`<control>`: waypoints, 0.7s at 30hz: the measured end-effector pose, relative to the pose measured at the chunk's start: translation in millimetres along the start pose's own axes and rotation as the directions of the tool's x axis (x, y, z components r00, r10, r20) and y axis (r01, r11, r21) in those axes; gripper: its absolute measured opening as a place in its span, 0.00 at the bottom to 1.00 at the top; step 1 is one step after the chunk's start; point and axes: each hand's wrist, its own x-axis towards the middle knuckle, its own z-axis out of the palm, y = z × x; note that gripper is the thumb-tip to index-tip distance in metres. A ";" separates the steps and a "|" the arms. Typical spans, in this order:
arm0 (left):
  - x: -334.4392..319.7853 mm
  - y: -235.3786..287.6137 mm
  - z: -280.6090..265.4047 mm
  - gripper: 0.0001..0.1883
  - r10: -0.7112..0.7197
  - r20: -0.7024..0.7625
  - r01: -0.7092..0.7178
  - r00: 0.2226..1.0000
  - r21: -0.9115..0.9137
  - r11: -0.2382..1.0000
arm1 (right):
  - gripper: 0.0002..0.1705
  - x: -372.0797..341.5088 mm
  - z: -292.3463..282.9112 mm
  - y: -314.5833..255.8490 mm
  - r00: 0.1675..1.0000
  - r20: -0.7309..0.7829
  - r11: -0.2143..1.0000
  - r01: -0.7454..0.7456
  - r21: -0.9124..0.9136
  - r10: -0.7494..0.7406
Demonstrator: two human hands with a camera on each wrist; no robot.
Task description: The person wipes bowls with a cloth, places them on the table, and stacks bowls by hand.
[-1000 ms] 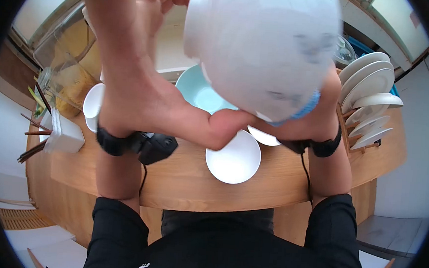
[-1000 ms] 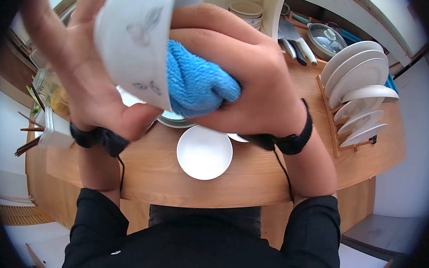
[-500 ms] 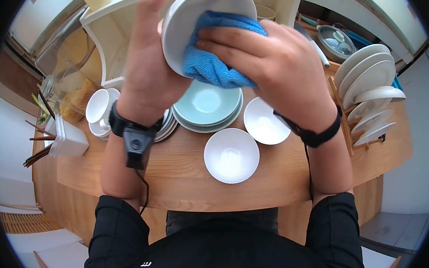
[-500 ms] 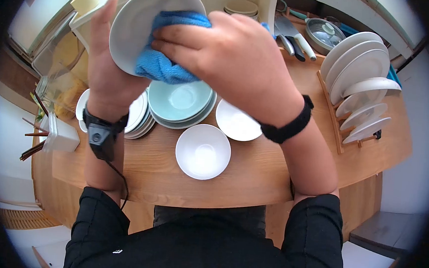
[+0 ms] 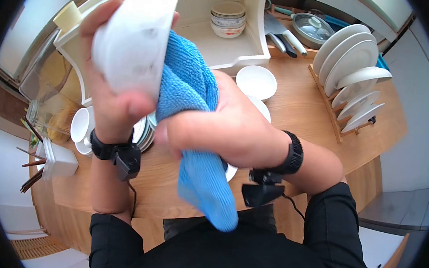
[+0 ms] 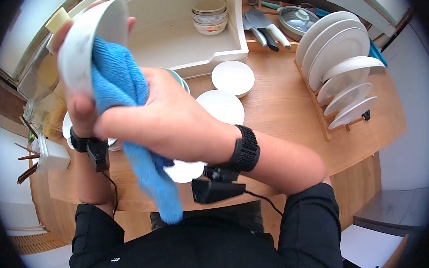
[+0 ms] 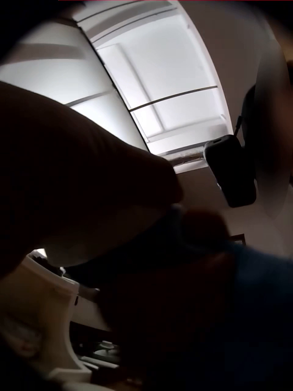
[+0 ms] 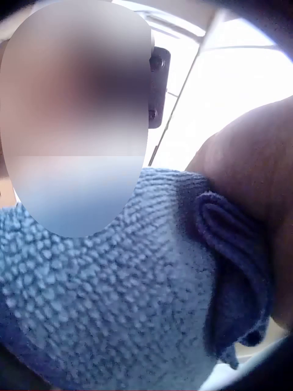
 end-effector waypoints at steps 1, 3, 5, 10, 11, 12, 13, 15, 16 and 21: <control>5.3 2.3 7.5 0.45 0.172 0.017 -0.173 0.985 0.038 0.984 | 0.16 -1.1 7.9 -2.7 0.998 0.020 0.990 0.059 0.126 -0.062; 4.8 12.3 18.6 0.45 0.062 -0.265 -0.008 0.962 0.202 0.979 | 0.21 -5.7 8.0 -15.8 0.999 0.018 0.981 0.043 0.189 -0.047; 19.9 9.2 -22.6 0.45 0.361 0.295 -0.465 0.885 0.513 0.722 | 0.30 -9.8 -3.4 -28.7 0.995 0.098 0.967 -0.004 0.254 -0.022; 5.5 46.2 -22.8 0.68 -0.118 0.213 0.089 0.970 0.140 0.986 | 0.21 5.1 -22.7 -18.6 0.930 0.077 0.820 0.354 -0.451 -0.359; 2.9 50.7 -28.1 0.68 -0.121 0.204 0.091 0.972 0.149 0.985 | 0.17 5.3 -28.8 -22.2 0.879 0.164 0.631 0.440 -0.639 -0.447; 2.3 57.2 -31.1 0.63 -0.365 0.137 0.389 0.921 -0.256 0.885 | 0.17 16.6 -37.3 -20.5 0.732 0.313 0.306 0.577 -0.757 -0.605; 0.9 62.1 -34.6 0.61 -0.580 0.171 0.544 0.796 -0.621 0.563 | 0.17 27.0 -40.3 -19.9 0.549 0.490 -0.062 0.622 -0.781 -0.677; 4.5 55.0 -40.6 0.54 -0.523 0.344 0.595 0.779 -0.670 0.445 | 0.19 16.0 -40.6 -26.8 0.636 0.603 -0.424 0.433 -0.795 -0.481; 1.4 49.9 -29.3 0.48 -0.488 0.248 0.518 0.837 -0.646 0.561 | 0.20 15.7 -39.6 -25.4 0.687 0.568 -0.390 0.420 -0.820 -0.453; -18.3 31.9 -7.1 0.31 -0.382 -0.288 0.337 0.878 -0.194 0.921 | 0.25 15.2 -24.4 -12.8 0.820 0.360 -0.103 0.353 -0.930 -0.445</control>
